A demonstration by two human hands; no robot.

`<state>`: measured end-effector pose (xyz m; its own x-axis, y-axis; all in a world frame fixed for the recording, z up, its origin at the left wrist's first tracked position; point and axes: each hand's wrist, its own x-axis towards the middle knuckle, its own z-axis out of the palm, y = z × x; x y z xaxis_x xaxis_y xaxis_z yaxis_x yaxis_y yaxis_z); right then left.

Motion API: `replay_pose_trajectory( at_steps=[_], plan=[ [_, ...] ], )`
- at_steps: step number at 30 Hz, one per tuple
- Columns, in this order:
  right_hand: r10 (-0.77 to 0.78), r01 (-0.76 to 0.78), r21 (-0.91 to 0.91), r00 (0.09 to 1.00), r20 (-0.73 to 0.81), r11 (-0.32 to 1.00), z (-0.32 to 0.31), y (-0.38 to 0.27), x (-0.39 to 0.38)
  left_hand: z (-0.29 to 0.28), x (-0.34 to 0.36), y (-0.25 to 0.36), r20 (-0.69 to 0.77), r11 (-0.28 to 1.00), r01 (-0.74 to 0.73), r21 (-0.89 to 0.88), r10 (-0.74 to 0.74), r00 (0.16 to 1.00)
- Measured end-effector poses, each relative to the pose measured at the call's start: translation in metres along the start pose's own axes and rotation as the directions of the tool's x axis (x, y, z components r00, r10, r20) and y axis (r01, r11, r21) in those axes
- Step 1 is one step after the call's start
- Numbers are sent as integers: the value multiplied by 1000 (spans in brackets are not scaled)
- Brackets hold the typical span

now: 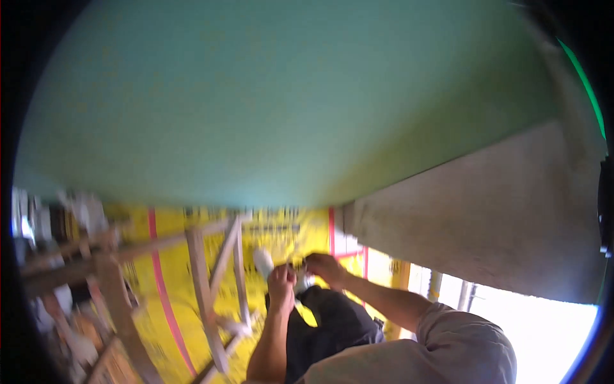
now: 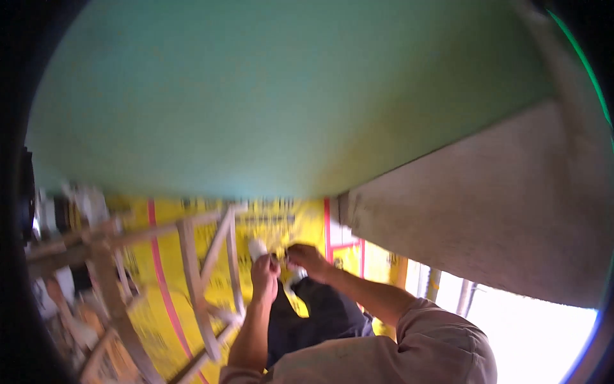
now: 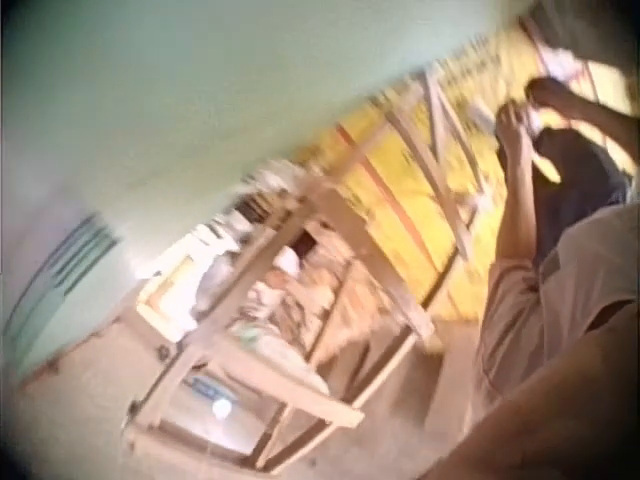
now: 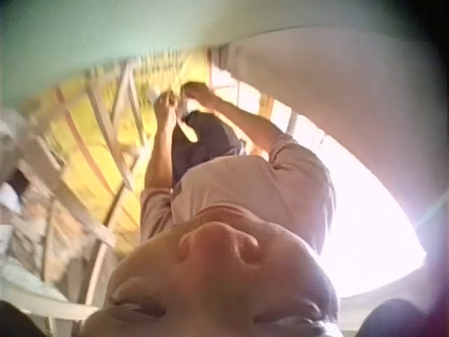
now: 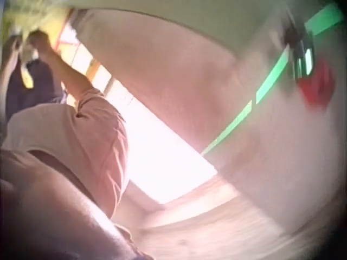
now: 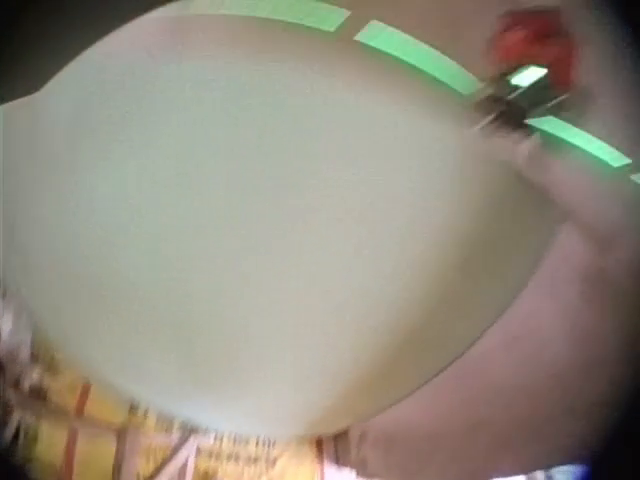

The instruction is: Installing and aligning panels on a ceiling structure using a laser level and marking positions with a pen.

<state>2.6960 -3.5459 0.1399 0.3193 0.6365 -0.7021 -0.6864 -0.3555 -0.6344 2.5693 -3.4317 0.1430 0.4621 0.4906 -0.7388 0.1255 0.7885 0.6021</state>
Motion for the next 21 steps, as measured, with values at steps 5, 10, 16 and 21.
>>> replay_pose_trajectory(
  at_steps=[5,10,16,21],
  plan=[
    [-178,189,71,974,-142,979,13,-133,-112,90,-76,88,292,986,-167,-15,164,942],
    [-414,430,0,868,-273,903,5,-213,-182,168,-118,145,537,964,-264,41,202,819],
    [-600,650,-21,688,-409,760,26,-286,-232,244,-129,213,715,989,-148,13,95,692],
    [-582,772,57,524,-622,633,43,-327,-231,296,-128,271,831,995,-87,41,14,556]
  ],
)
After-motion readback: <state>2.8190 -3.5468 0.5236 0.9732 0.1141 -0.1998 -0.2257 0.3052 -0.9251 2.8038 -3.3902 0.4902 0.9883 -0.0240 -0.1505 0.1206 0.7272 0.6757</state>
